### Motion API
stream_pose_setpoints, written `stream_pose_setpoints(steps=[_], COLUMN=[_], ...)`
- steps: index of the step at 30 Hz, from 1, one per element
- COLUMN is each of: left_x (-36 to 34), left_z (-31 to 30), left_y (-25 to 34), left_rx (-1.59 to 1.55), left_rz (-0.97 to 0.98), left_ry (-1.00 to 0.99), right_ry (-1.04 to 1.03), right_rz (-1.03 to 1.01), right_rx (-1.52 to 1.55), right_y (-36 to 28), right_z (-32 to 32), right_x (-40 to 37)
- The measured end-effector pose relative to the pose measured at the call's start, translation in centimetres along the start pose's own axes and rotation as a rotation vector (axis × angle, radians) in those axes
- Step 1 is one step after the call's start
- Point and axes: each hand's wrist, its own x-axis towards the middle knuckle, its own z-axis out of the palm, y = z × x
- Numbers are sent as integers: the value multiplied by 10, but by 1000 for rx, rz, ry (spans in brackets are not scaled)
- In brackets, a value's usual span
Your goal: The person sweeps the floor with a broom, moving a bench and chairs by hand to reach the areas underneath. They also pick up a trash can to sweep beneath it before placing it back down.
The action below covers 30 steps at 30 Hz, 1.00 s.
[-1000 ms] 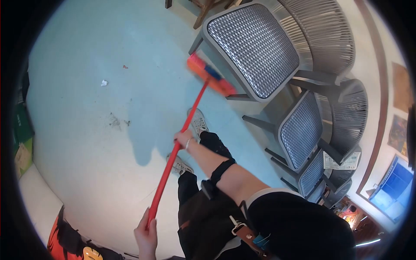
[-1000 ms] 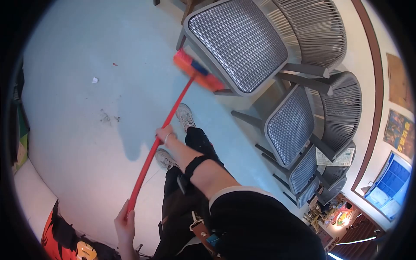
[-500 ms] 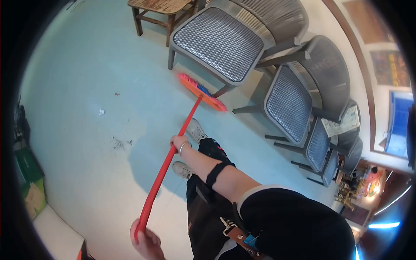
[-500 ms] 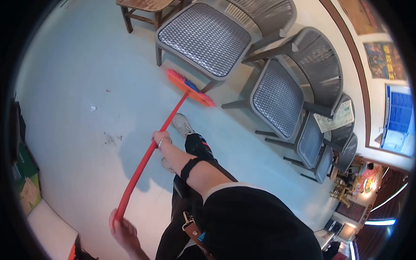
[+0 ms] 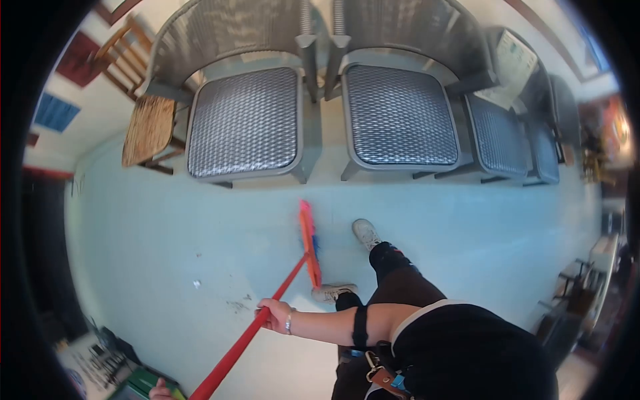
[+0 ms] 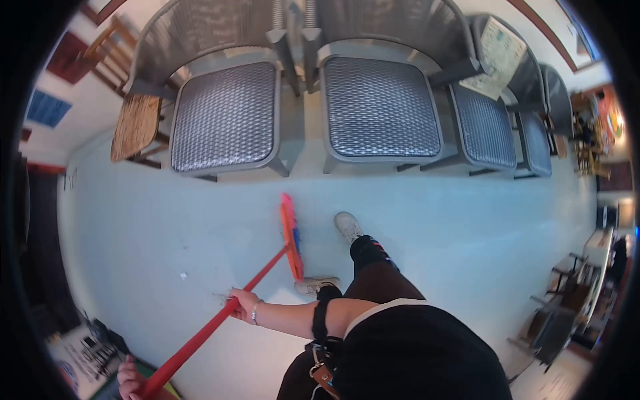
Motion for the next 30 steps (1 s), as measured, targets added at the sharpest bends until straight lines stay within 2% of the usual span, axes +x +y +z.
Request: stream_pose_setpoints(steps=[1,2,4,6,12,14,16,17,19,20,21,22,23,24,25,26,27,28,30], left_x=[12,23,41,47,46,43,35,30,23,19,12,2,-9,-21,-32,-44,-55,-70,-93], left_z=[18,43,93,132,242,269,290,298,293,287,283,281,280,276,269,260,245,236,227], left_y=[-1,-2,1,8,42,45,41,37,22,18,18,15,12,7,4,0,-3,-7,-11], left_rx=[-367,-376,-872,-826,-730,-651,-521,-570,-515,-456,-545,-534,-258,19,186,349,394,290,270], left_rz=[-64,-49,-210,-221,5,63,64,11,7,-4,-146,-149,-207,-270,-360,-452,-544,-737,-918], left_ry=[-212,-243,-634,-650,-614,-544,-241,-68,-92,-123,-94,-74,-59,-44,-121,-197,-343,-288,-286], right_ry=[12,-12,30,8,-206,-140,-150,-149,72,78,117,153,156,256,355,359,392,424,473], right_rz=[-1,-15,-67,-77,-332,-394,-463,-460,-558,-547,-604,-662,-652,-665,-676,-666,-663,-659,-671], right_rx=[67,89,123,157,301,283,207,196,31,17,-69,-155,-174,-291,-410,-432,-537,-642,-725], right_y=[-14,-33,-70,-112,-229,-267,-300,-311,-327,-333,-339,-344,-349,-353,-356,-358,-359,-359,-353], right_z=[0,0,-1,6,36,55,66,70,79,78,72,66,61,53,46,36,25,14,-3], right_x=[-13,-24,-45,-62,-85,-96,-94,-94,-97,-91,-81,-70,-65,-62,-59,-52,-45,-37,-31])
